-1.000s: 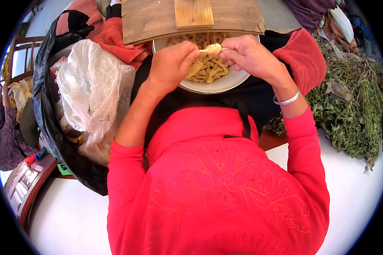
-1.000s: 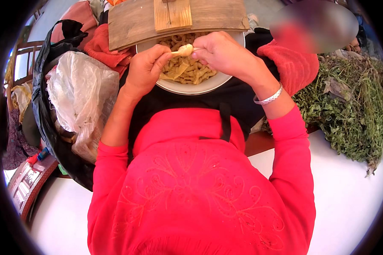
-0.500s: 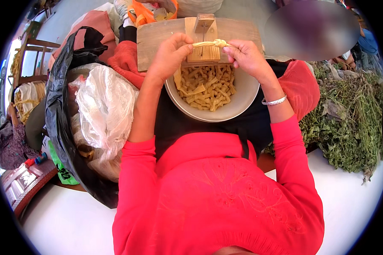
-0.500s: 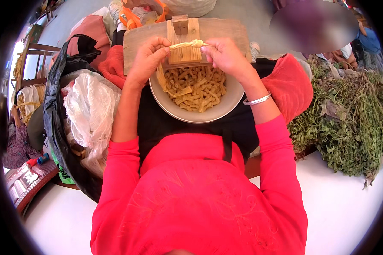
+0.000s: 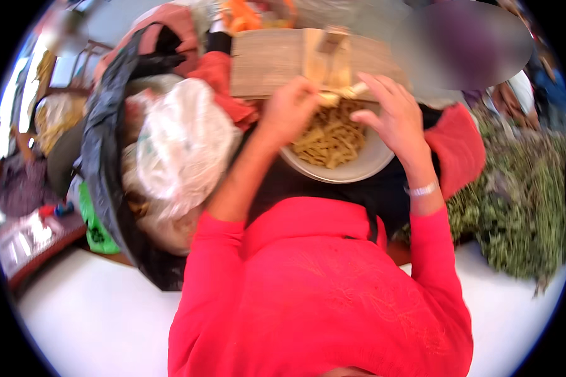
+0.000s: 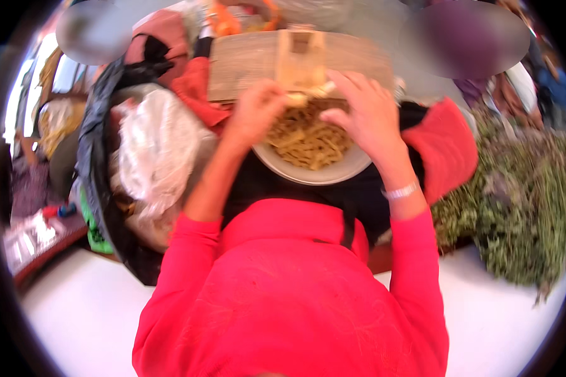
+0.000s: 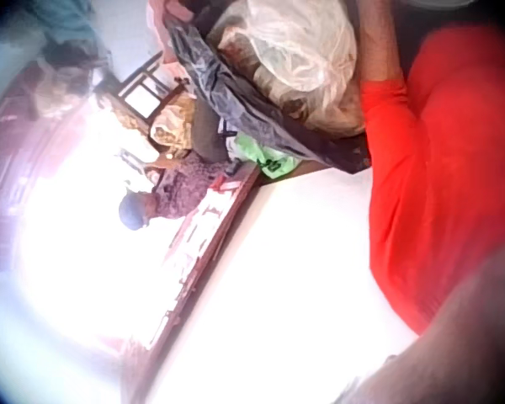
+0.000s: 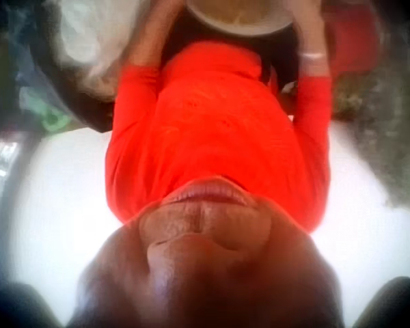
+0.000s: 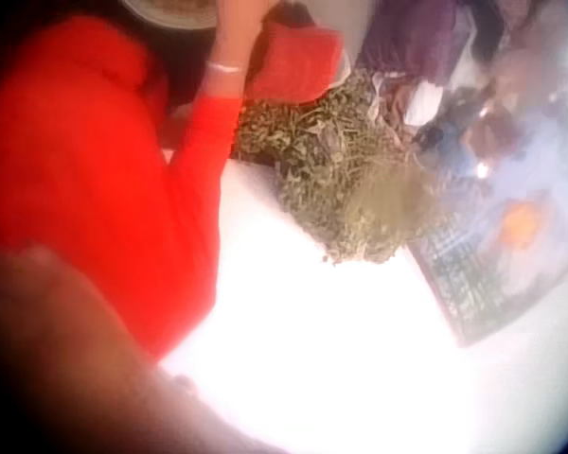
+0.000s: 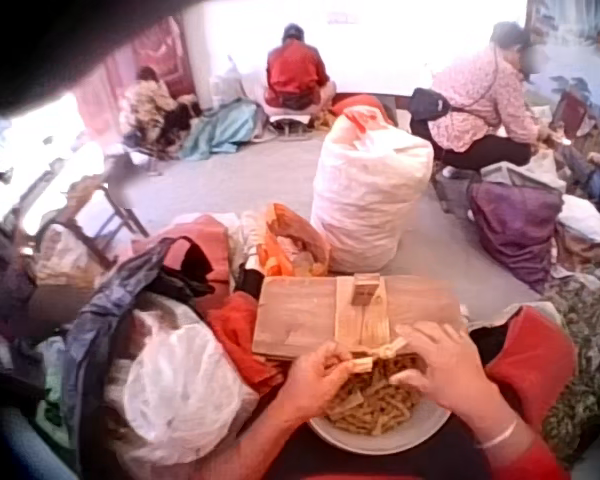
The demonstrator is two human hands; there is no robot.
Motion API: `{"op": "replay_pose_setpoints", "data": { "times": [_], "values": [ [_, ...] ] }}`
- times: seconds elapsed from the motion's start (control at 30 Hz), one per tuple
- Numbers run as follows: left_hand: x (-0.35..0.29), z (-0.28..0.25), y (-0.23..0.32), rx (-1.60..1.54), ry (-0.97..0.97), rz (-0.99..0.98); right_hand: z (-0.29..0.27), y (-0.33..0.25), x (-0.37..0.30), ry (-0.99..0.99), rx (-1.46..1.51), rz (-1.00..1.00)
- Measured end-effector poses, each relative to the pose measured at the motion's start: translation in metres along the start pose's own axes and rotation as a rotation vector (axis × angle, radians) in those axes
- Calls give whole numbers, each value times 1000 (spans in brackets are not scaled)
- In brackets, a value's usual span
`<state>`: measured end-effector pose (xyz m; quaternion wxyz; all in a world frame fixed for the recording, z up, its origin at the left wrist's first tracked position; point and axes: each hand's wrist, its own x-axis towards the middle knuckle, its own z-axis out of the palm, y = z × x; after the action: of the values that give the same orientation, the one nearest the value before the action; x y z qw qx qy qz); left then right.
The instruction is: The person pulls long strips of dough by hand, breaks them into small pieces, and places the pieces into a white bowl.
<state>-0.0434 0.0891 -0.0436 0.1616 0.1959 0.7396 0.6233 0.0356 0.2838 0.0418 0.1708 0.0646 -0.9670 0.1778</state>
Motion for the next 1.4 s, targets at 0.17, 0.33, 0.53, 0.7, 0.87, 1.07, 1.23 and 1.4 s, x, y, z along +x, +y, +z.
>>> {"op": "replay_pose_setpoints", "data": {
  "times": [0.17,0.33,0.53,0.7,0.87,1.07,1.23,1.4],
  "values": [
    [-29,57,38,-668,-182,-233,20,-28,-21,112,78,-19],
    [-63,36,32,-663,-678,-298,9,4,-37,88,247,224],
    [-68,-5,125,266,-169,598,-65,-26,-39,-293,408,196],
    [-73,-17,234,240,-215,956,-111,-72,-54,-226,840,-126],
    [-49,12,181,-404,-432,527,-79,-59,-51,172,1225,155],
    [-34,41,84,-389,-382,142,17,-32,-33,408,630,316],
    [-31,50,45,-703,-320,-365,38,-21,-25,324,311,252],
    [-40,45,18,2,-139,191,29,-22,-39,11,136,248]
  ]
}}
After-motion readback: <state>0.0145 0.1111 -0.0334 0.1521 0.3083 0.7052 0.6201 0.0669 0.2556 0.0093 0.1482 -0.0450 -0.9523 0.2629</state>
